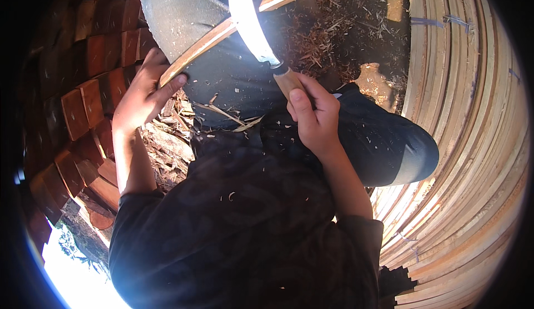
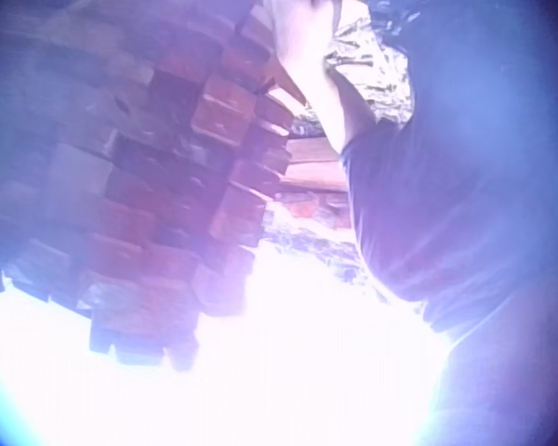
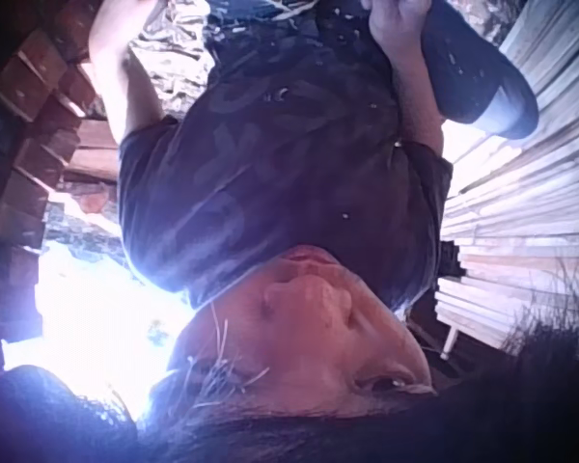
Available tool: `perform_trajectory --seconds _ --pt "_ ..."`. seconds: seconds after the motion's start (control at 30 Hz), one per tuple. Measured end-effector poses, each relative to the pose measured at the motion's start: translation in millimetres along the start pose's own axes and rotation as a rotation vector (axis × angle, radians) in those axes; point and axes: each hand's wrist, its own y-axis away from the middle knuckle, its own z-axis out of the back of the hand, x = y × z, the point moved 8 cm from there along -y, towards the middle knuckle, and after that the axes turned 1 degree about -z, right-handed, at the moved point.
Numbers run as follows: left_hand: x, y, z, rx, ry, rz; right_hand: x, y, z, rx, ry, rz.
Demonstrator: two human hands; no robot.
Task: The person sits on the ground and uses a knife to shave a long, thin piece of wood held between their legs. They repeatedly scrape the blade along the wood's surface to remove thin layers.
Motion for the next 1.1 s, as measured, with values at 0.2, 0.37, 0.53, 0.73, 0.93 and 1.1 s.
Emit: perform_trajectory --seconds 0.2,0.37,0.53,0.73,0.93,1.1 --pt "4 5 0 -0.041 0.005 -0.014 -7 -5 -4 0.282 -0.277 -0.21" --pt "5 3 -1 -0.021 0.003 -0.025 -6 -5 -3 0.351 -0.439 -0.179" --pt "2 3 0 -0.022 0.004 -0.015 7 -10 0 0.106 -0.038 -0.047" --pt "3 2 0 -0.023 0.02 -0.017 8 -14 -1 0.115 -0.076 -0.078" --pt "4 3 -2 -0.027 0.037 -0.001 -12 -5 -18 0.444 -0.438 -0.279" --pt "2 3 1 -0.04 0.038 -0.015 -5 -10 -14 0.26 -0.473 -0.107"
